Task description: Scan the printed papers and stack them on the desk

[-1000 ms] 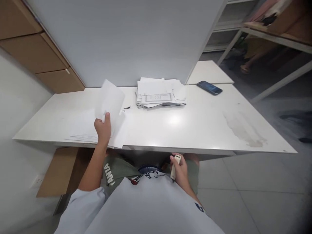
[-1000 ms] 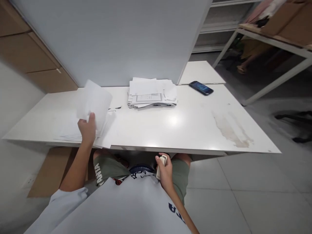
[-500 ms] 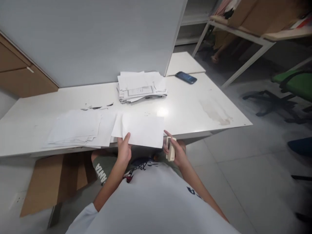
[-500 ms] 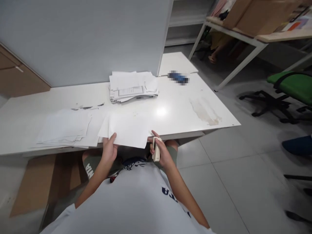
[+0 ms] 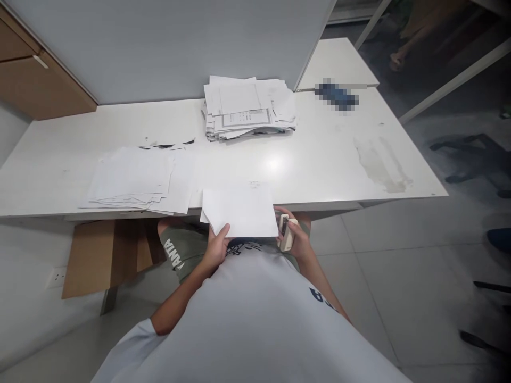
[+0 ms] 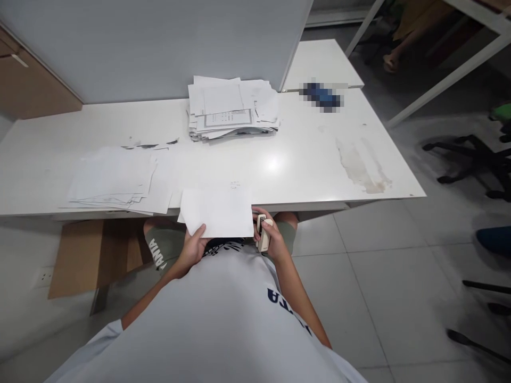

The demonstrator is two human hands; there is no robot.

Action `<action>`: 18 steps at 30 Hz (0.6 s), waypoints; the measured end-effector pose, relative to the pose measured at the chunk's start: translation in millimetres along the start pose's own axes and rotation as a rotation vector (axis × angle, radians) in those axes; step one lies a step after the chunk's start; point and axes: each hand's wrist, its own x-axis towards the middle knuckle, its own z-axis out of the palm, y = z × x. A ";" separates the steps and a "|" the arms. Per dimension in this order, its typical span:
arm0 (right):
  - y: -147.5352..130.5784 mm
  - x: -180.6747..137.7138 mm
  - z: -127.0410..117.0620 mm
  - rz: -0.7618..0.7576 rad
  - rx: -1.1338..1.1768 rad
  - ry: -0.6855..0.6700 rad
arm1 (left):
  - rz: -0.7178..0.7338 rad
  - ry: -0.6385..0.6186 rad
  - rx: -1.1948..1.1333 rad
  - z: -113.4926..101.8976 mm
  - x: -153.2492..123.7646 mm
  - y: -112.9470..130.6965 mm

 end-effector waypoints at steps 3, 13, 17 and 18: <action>-0.5 2.5 3.6 -0.032 0.004 -0.020 | 0.092 0.143 0.024 6.8 9.9 -0.1; 9.7 6.9 -4.2 -0.046 -0.152 -0.019 | 0.069 0.263 0.172 5.9 23.2 -1.1; 8.9 9.6 -5.2 -0.098 -0.269 0.067 | 0.050 0.158 0.138 8.5 20.9 -1.4; 8.4 10.6 -5.5 -0.120 -0.311 0.081 | 0.037 0.134 0.146 8.1 20.2 -1.3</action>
